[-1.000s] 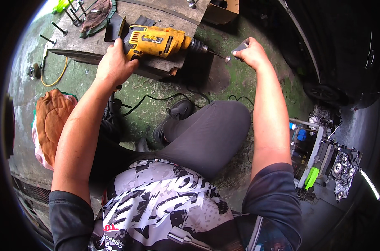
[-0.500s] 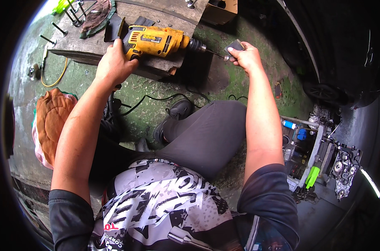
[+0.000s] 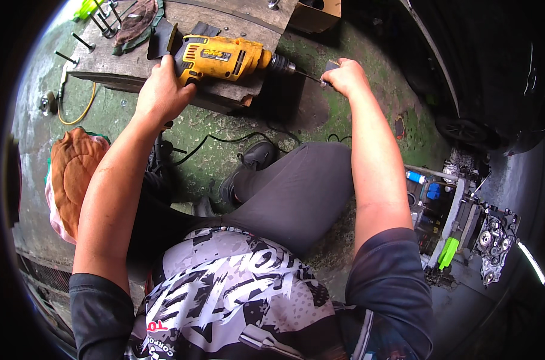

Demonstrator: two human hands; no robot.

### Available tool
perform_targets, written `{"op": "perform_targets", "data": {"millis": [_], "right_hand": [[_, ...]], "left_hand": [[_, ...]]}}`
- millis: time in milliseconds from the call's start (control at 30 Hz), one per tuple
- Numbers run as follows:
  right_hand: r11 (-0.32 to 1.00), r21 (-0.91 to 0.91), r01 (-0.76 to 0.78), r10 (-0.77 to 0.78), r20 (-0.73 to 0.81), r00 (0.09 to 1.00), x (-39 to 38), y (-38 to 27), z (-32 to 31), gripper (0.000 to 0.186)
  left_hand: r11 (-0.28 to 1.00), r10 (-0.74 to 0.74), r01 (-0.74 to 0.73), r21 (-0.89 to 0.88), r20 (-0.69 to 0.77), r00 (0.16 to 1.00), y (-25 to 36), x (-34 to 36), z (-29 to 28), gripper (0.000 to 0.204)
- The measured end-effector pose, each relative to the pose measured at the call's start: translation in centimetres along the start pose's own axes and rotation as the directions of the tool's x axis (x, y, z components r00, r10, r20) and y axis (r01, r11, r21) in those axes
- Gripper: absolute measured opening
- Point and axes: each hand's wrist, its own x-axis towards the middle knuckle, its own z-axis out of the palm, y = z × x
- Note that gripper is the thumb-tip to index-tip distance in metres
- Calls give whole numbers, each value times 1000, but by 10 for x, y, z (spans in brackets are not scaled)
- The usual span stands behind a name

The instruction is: Using a power drill with a grinding bit to clean or modify a small metal part.

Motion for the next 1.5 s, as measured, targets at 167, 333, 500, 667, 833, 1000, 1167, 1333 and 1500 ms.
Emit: {"op": "perform_targets", "data": {"millis": [167, 333, 500, 667, 833, 1000, 1167, 1333, 1500], "right_hand": [[1000, 21, 17, -17, -4, 1000, 0, 2, 4, 79], [991, -96, 92, -98, -67, 993, 1, 5, 6, 69], [988, -122, 98, -101, -19, 995, -5, -6, 5, 64], [956, -218, 197, -221, -94, 971, -10, 14, 10, 55], [671, 719, 179, -135, -119, 984, -32, 41, 17, 38], [497, 856, 144, -91, -114, 989, -50, 38, 25, 31], [496, 860, 117, -128, -61, 990, -58, 39, 28, 33], [127, 992, 16, -255, 17, 967, -73, 24, 27, 28], [-407, 897, -172, -200, 96, 975, -78, 15, 30, 20]], "left_hand": [[1000, -7, 7, 2, -1, 1000, 1, 0, 0, 61], [1000, -14, 14, 4, 14, 1000, 4, 0, -1, 61], [1000, -18, 18, 12, -1, 1000, 0, -1, -2, 62], [999, -12, 12, -38, 20, 1000, 3, 0, -4, 61], [999, -4, 5, -43, 17, 1000, 2, -2, -4, 61], [998, -4, 5, -55, 10, 1000, 0, -2, -3, 61], [999, -2, 2, -52, 2, 1000, 4, -3, -4, 60], [999, -4, 5, -53, 1, 1000, 1, -3, -5, 61], [998, -5, 5, -58, 8, 1000, 2, -2, -4, 61]]}}
